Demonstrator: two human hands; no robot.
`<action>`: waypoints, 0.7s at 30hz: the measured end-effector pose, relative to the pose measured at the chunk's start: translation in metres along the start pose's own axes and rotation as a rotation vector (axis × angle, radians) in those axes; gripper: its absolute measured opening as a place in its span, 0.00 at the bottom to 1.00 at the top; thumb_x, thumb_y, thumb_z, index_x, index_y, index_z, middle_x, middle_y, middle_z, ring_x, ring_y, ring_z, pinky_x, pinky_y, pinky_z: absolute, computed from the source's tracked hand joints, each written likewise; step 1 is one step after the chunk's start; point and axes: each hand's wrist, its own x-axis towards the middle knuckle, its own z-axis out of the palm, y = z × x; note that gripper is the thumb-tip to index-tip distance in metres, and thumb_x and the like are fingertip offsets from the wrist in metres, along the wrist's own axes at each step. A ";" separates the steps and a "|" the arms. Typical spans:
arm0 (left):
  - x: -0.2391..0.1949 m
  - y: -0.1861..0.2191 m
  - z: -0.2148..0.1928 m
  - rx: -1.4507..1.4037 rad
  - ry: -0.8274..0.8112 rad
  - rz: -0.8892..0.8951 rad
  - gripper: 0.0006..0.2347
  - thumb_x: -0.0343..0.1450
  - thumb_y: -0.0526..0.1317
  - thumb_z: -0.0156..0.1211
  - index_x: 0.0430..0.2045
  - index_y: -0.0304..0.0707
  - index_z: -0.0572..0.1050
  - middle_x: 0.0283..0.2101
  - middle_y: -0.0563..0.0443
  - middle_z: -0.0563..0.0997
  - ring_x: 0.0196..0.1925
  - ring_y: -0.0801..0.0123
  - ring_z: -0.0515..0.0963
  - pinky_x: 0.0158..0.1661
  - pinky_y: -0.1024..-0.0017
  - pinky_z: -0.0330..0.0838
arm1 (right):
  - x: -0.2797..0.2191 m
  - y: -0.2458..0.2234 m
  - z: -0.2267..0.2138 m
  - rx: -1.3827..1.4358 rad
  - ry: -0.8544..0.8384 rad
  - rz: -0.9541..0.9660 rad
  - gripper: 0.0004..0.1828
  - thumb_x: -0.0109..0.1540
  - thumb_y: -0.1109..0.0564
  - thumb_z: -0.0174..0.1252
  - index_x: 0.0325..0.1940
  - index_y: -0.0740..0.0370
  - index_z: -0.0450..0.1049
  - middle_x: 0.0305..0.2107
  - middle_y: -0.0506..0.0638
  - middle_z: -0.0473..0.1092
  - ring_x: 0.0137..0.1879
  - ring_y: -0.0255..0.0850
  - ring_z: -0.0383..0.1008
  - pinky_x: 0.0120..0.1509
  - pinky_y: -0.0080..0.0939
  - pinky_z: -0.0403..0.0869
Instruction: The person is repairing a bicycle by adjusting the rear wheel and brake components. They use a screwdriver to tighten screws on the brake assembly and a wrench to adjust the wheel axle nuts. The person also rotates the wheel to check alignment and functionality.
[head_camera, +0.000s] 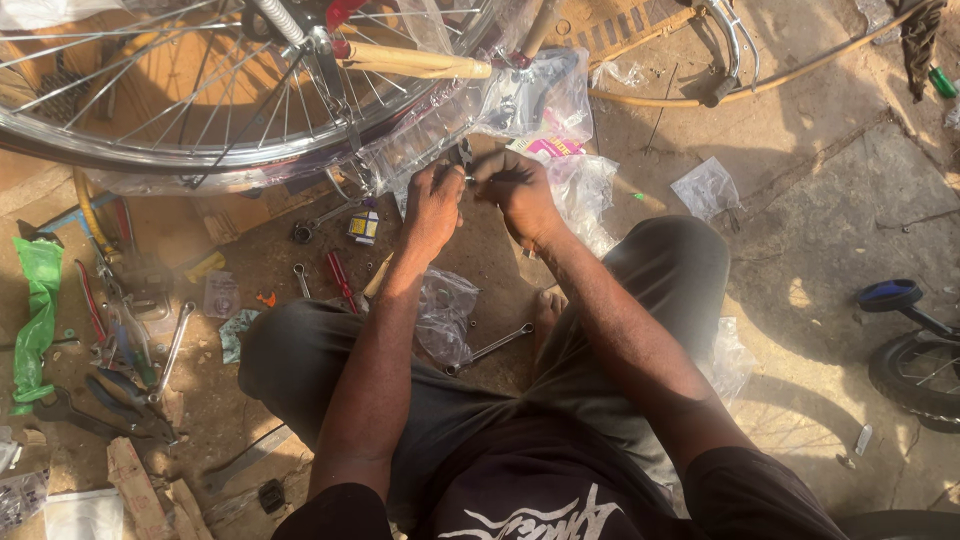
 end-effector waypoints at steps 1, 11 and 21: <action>0.000 -0.001 0.000 -0.013 0.009 0.001 0.10 0.73 0.39 0.50 0.21 0.36 0.68 0.22 0.58 0.66 0.17 0.79 0.66 0.18 0.76 0.68 | 0.000 -0.001 0.003 0.074 -0.057 -0.149 0.05 0.63 0.69 0.64 0.40 0.69 0.73 0.40 0.54 0.74 0.42 0.38 0.72 0.45 0.39 0.72; 0.003 -0.012 -0.003 -0.016 0.064 0.046 0.11 0.74 0.39 0.52 0.22 0.31 0.69 0.21 0.55 0.67 0.17 0.75 0.65 0.17 0.71 0.64 | -0.008 -0.027 0.031 0.354 0.215 0.350 0.10 0.59 0.70 0.50 0.44 0.68 0.70 0.34 0.53 0.74 0.35 0.40 0.74 0.37 0.38 0.73; -0.002 0.003 -0.020 0.228 -0.104 -0.029 0.10 0.75 0.40 0.57 0.31 0.29 0.76 0.22 0.55 0.73 0.18 0.78 0.71 0.19 0.75 0.70 | -0.003 -0.004 0.007 -0.595 -0.091 -0.163 0.07 0.63 0.64 0.66 0.45 0.66 0.78 0.37 0.49 0.76 0.41 0.34 0.75 0.44 0.35 0.75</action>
